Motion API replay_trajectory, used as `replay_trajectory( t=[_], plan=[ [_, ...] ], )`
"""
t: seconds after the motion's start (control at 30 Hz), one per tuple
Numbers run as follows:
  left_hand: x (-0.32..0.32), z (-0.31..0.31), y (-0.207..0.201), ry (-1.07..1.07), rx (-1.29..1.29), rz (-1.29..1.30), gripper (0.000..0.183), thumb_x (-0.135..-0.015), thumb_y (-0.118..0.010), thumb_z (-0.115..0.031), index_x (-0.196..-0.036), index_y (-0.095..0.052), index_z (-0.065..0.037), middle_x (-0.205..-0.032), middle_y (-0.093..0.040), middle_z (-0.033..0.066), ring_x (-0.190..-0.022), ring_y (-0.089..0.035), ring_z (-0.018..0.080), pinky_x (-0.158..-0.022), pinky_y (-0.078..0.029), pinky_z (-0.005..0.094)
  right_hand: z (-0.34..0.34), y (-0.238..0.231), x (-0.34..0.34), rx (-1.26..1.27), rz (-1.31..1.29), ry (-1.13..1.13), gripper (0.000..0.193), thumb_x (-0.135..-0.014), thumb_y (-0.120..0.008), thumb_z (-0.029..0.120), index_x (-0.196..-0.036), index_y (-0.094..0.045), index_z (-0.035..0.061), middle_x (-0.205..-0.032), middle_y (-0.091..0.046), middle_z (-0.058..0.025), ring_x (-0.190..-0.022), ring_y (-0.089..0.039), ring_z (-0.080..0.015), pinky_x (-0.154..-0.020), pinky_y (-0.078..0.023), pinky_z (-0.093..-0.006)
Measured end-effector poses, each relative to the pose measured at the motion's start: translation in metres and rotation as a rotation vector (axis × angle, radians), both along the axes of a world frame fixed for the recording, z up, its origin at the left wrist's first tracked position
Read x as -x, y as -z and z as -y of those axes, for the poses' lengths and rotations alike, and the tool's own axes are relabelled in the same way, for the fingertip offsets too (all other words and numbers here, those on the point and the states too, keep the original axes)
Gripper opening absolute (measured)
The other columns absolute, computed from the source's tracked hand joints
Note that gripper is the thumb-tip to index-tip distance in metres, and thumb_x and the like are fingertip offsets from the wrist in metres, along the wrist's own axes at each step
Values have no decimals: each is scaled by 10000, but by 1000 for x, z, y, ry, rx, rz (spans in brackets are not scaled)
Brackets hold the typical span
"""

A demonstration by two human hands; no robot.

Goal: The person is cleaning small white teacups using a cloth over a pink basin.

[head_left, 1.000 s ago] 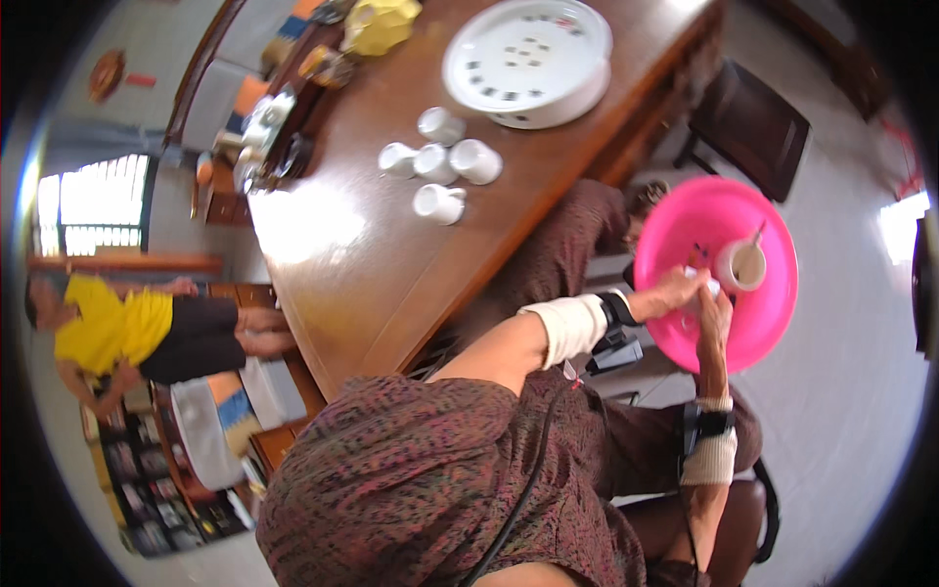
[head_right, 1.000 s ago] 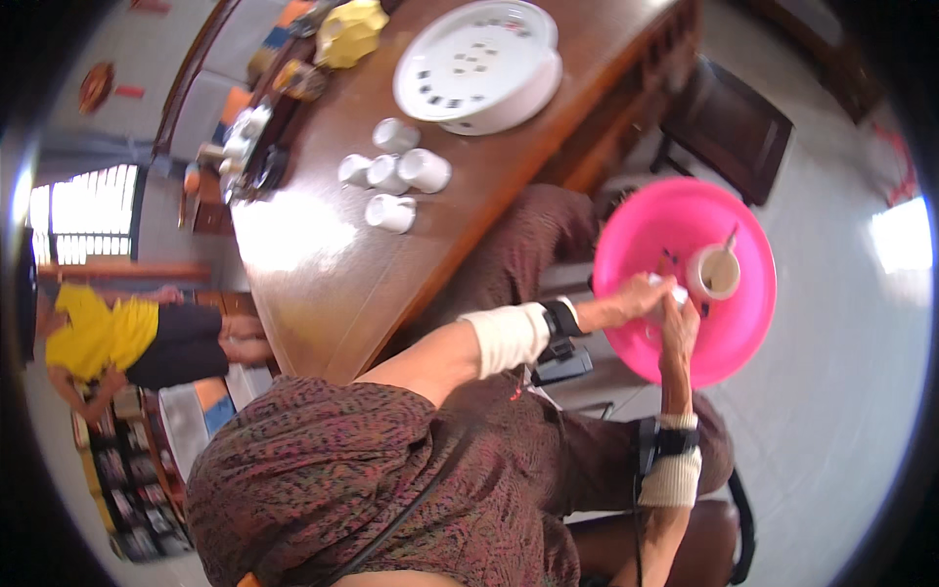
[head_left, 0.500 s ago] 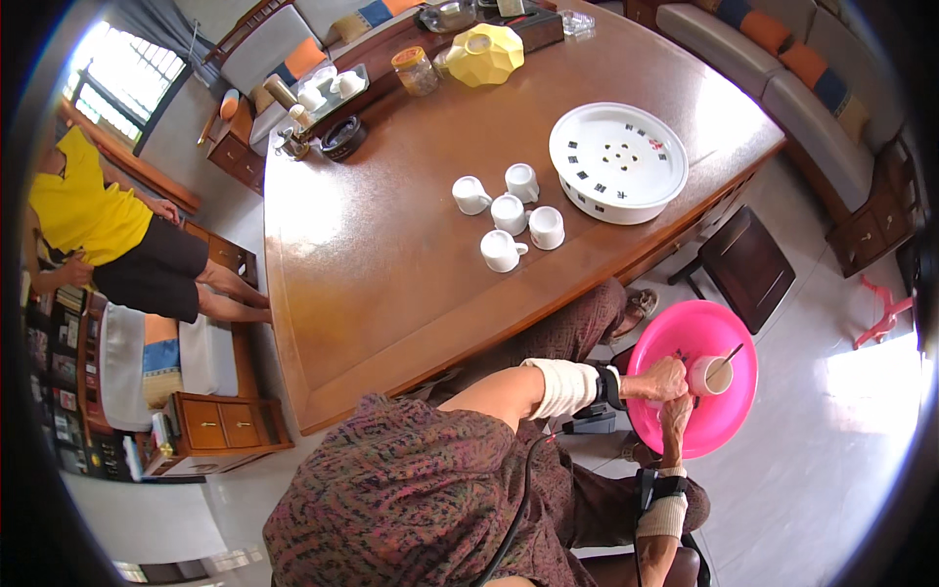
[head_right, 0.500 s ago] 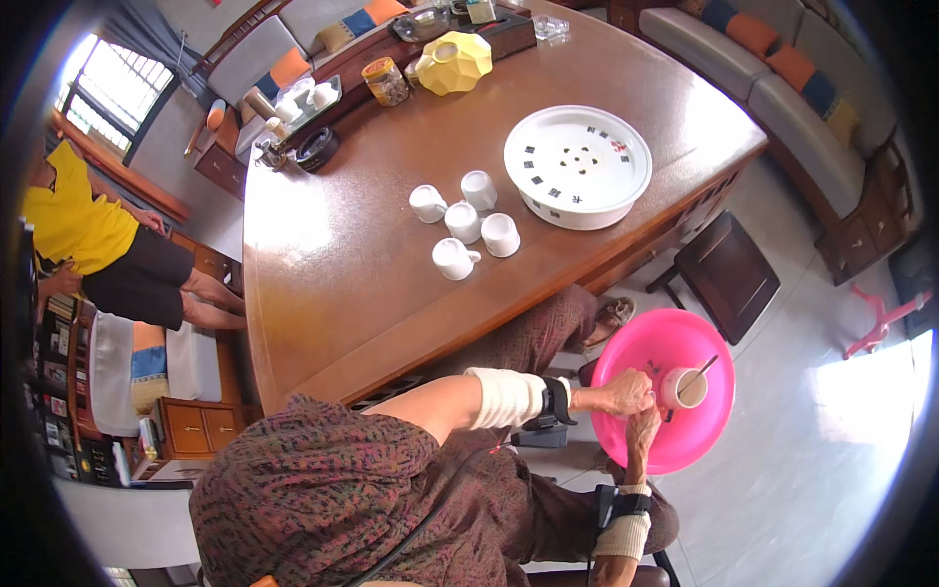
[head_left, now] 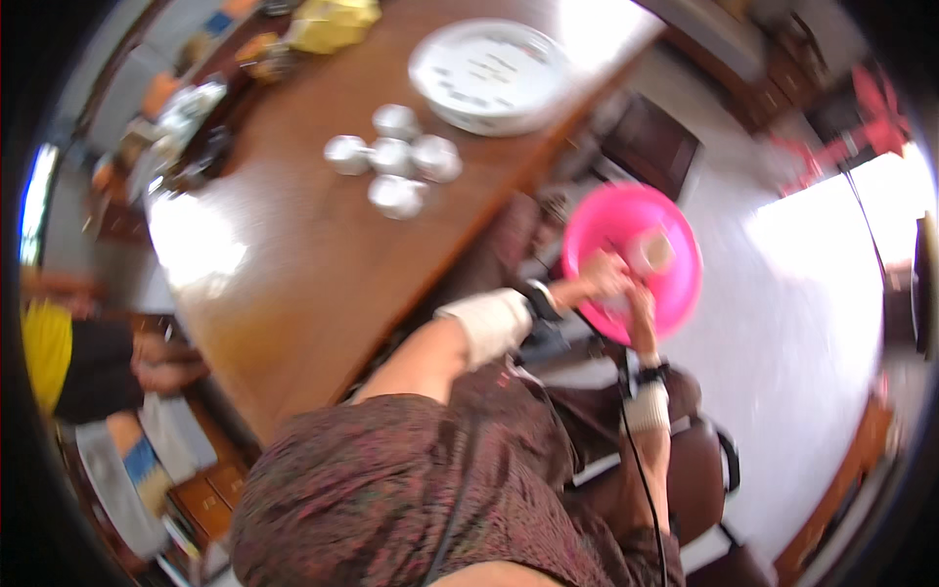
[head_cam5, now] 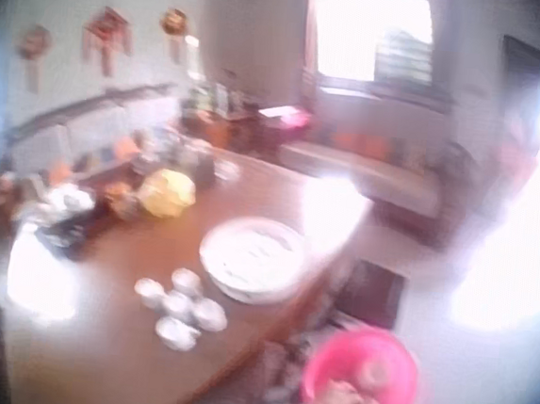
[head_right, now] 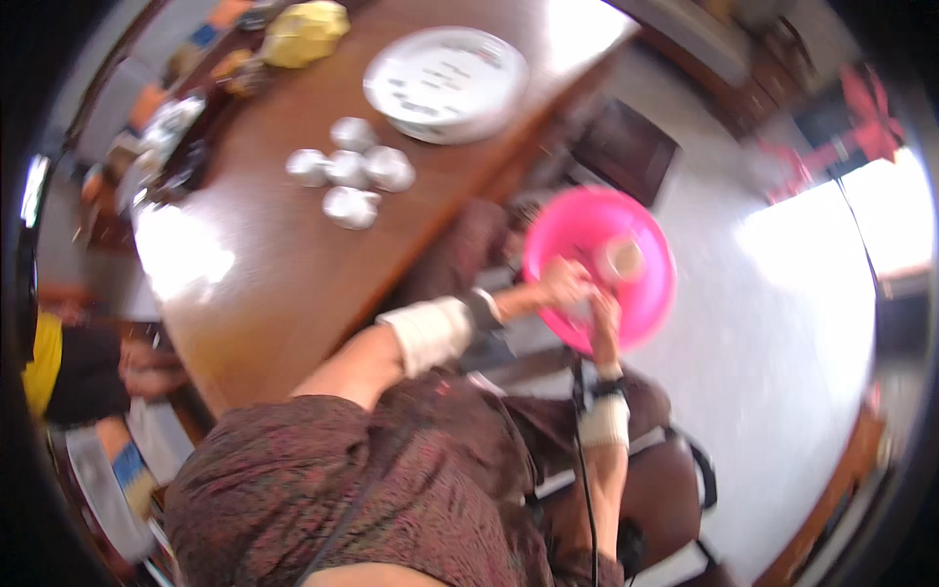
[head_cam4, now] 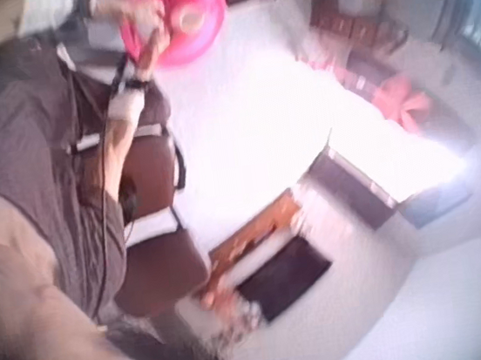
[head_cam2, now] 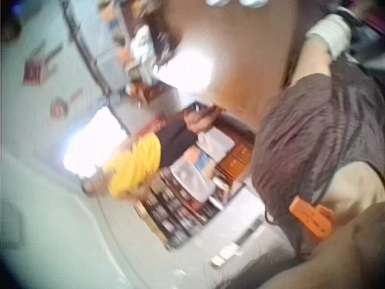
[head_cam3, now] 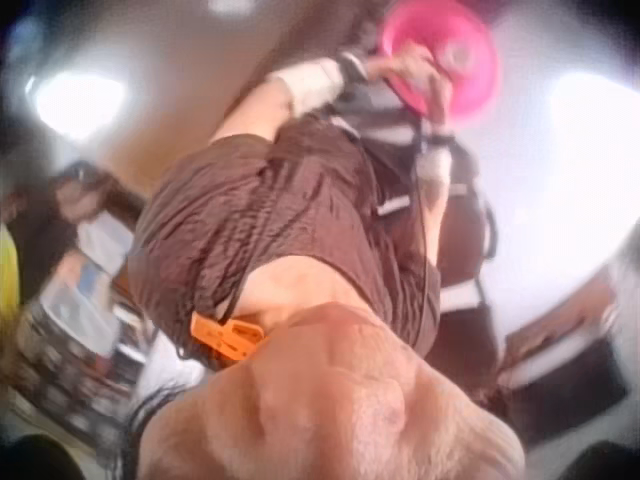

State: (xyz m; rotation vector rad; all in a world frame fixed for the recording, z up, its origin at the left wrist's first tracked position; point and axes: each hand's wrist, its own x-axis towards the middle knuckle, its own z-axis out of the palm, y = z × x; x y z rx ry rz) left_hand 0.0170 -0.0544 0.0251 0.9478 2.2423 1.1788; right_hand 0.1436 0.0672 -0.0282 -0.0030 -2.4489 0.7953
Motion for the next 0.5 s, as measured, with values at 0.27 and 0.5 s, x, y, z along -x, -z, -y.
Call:
replay_trajectory(
  t=[0.27, 0.5],
  plan=[
    [13, -4, 34, -31, 57, 159, 570, -715, -647, -249, -1200, -499, 10, -1085, -587, 238, -1027, -573, 332, -895, -443, 375, 4, 37, 25, 1643, 294, 409, 225, -861, -531, 139, -938, -570, -69, -858, -596, -104, -778, -574, -203, -720, -462, -332],
    [20, -20, 57, 16, 265, 306, 677, -667, -660, -466, -1150, -557, -3, -1077, -584, 244, -1049, -530, 360, -906, -419, 395, 3, 30, 39, 1559, 406, 460, 305, -882, -504, 193, -960, -600, -86, -852, -638, -131, -749, -602, -180, -624, -465, -304]
  ],
)
